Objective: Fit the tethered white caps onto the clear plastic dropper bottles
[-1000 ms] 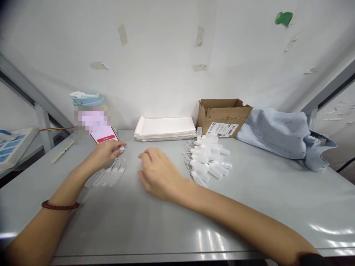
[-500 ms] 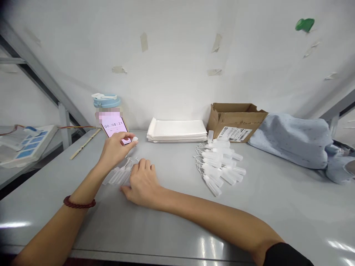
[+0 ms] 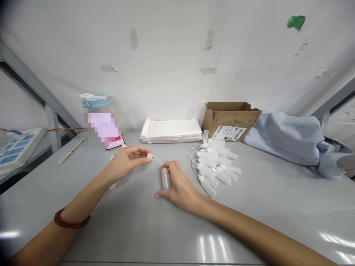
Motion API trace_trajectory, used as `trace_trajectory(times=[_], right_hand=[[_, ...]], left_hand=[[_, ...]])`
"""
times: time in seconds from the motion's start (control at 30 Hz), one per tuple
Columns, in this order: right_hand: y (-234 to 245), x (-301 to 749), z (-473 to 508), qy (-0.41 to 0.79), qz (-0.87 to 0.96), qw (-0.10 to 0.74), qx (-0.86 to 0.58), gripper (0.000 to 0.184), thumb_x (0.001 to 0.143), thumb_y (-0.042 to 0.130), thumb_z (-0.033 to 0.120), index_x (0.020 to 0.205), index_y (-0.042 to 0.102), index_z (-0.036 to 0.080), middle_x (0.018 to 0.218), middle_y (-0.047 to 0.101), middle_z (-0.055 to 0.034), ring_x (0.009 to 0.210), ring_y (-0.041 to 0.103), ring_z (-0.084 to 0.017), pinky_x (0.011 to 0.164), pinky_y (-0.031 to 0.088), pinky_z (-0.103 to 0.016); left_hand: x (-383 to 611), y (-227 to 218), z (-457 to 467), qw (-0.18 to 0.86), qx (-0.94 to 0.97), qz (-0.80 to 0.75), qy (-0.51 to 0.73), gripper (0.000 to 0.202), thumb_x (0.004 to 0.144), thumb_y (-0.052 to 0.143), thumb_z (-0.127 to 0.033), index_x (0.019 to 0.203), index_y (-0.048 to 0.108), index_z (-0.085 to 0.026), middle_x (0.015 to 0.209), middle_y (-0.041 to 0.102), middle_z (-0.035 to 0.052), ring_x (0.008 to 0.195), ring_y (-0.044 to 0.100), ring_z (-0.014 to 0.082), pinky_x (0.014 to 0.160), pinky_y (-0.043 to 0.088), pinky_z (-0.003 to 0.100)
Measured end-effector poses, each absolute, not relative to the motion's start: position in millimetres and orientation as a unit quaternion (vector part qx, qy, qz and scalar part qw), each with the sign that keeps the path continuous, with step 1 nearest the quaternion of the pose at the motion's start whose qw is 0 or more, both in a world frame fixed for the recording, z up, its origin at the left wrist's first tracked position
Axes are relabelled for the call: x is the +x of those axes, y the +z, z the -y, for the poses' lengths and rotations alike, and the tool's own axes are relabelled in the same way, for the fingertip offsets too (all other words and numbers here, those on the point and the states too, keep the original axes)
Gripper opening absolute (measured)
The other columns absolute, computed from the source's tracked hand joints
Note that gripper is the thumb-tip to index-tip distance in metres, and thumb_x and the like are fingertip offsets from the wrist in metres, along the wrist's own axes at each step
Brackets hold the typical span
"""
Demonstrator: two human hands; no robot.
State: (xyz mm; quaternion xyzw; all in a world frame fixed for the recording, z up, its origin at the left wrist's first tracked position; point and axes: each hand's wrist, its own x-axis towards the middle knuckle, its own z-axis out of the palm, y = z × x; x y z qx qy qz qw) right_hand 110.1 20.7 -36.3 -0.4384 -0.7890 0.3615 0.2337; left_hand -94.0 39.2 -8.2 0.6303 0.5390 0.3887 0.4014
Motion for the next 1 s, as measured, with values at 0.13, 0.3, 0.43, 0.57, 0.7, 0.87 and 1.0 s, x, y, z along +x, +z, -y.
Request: trace_trajectory(times=[0.13,0.3,0.43,0.57,0.7,0.87,1.0], right_hand=[[-42,143,-12,0.437,0.772,0.253,-0.386,0.047,0.079,0.055,0.008,0.115,0.03,0.025,0.099,0.056,-0.0016,0.075,0.056,-0.014,0.068,0.046,-0.029],[-44,152,-8,0.374,0.798,0.271,-0.387,0.033,0.086,0.043,0.009,0.112,0.029,0.022,0.076,0.051,0.0023,0.063,0.05,-0.014,0.061,0.042,-0.027],[-44,151,-6,0.341,0.816,0.277,-0.375,0.026,0.09,0.038,0.013,0.114,0.029,0.019,0.07,0.046,0.0033,0.061,0.048,-0.014,0.059,0.043,-0.027],[-50,152,-5,0.301,0.841,0.302,-0.333,0.039,0.086,0.038,0.005,0.122,0.03,0.019,0.096,0.051,-0.0072,0.084,0.051,-0.018,0.074,0.047,-0.032],[-55,153,-4,0.3,0.851,0.28,-0.326,0.043,0.081,0.038,-0.003,0.119,0.037,0.018,0.099,0.05,-0.008,0.09,0.049,-0.018,0.077,0.048,-0.033],[-55,155,0,0.32,0.832,0.294,-0.345,0.041,0.081,0.038,-0.002,0.116,0.036,0.019,0.098,0.053,-0.0071,0.087,0.054,-0.017,0.072,0.049,-0.029],[-54,156,1,0.314,0.832,0.274,-0.366,0.037,0.082,0.037,0.001,0.114,0.035,0.02,0.097,0.057,-0.0069,0.083,0.057,-0.017,0.07,0.049,-0.03]], left_hand=[[-68,-17,-26,0.491,0.634,-0.49,0.341,0.023,0.072,0.068,-0.032,0.087,0.065,-0.015,0.078,0.069,0.0039,0.075,0.065,0.0177,0.068,0.053,0.028],[-42,-19,-9,0.538,0.63,-0.453,0.33,0.019,0.079,0.061,-0.032,0.092,0.067,-0.019,0.08,0.068,0.0024,0.072,0.062,0.0151,0.066,0.052,0.026],[-35,-16,-1,0.466,0.657,-0.468,0.364,0.015,0.082,0.058,-0.029,0.091,0.068,-0.022,0.079,0.067,0.0005,0.07,0.061,0.0132,0.065,0.051,0.023],[-32,-18,5,0.358,0.713,-0.46,0.389,0.012,0.083,0.059,-0.027,0.09,0.067,-0.022,0.08,0.068,0.0004,0.071,0.06,0.0135,0.065,0.051,0.023],[-29,-21,8,0.313,0.736,-0.463,0.383,0.013,0.082,0.059,-0.026,0.093,0.064,-0.023,0.078,0.068,-0.0004,0.07,0.062,0.0137,0.066,0.052,0.024],[-26,-22,9,0.342,0.711,-0.489,0.372,0.01,0.081,0.059,-0.028,0.09,0.059,-0.024,0.078,0.069,-0.0017,0.068,0.064,0.0139,0.064,0.053,0.024],[-25,-20,11,0.374,0.697,-0.485,0.372,0.005,0.08,0.06,-0.027,0.081,0.057,-0.024,0.073,0.066,-0.0024,0.068,0.064,0.0137,0.062,0.053,0.023]])
